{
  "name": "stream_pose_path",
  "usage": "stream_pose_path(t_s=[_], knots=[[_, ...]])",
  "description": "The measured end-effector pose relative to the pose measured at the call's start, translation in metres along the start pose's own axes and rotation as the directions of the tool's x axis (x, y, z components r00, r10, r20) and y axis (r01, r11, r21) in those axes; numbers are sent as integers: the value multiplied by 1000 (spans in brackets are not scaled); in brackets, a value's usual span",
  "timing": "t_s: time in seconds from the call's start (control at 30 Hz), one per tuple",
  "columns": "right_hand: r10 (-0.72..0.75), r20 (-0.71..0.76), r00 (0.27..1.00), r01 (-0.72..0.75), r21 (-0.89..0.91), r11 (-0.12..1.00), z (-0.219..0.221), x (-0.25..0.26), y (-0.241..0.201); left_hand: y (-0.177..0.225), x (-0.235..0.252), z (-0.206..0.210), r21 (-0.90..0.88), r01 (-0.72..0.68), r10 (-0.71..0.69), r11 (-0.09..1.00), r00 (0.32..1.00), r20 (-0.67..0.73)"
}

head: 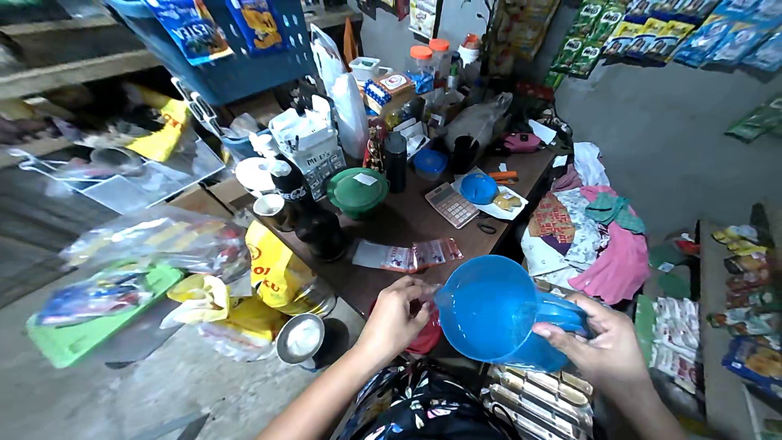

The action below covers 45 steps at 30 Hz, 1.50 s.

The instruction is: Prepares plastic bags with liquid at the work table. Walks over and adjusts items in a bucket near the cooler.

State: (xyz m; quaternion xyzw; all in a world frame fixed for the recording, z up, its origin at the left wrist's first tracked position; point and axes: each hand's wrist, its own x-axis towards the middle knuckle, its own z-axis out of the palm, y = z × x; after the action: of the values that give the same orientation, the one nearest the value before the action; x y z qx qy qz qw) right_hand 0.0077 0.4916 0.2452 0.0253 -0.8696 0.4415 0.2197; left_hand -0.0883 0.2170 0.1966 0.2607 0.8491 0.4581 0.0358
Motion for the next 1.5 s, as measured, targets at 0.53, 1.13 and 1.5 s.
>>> stream_pose_path(t_s=[0.53,1.13,1.5], knots=[[-75,51,996,82,-170,982,-18,29,-41,20,1,-15,8,-19,19,1000,999,-38],[-216,70,974,226,-208,952,-35,59,-85,50,-1,-55,64,-81,86,995,994,-64],[-222,37,974,223,-309,925,-46,72,-107,70,5,-78,-61,46,-46,997,999,1]])
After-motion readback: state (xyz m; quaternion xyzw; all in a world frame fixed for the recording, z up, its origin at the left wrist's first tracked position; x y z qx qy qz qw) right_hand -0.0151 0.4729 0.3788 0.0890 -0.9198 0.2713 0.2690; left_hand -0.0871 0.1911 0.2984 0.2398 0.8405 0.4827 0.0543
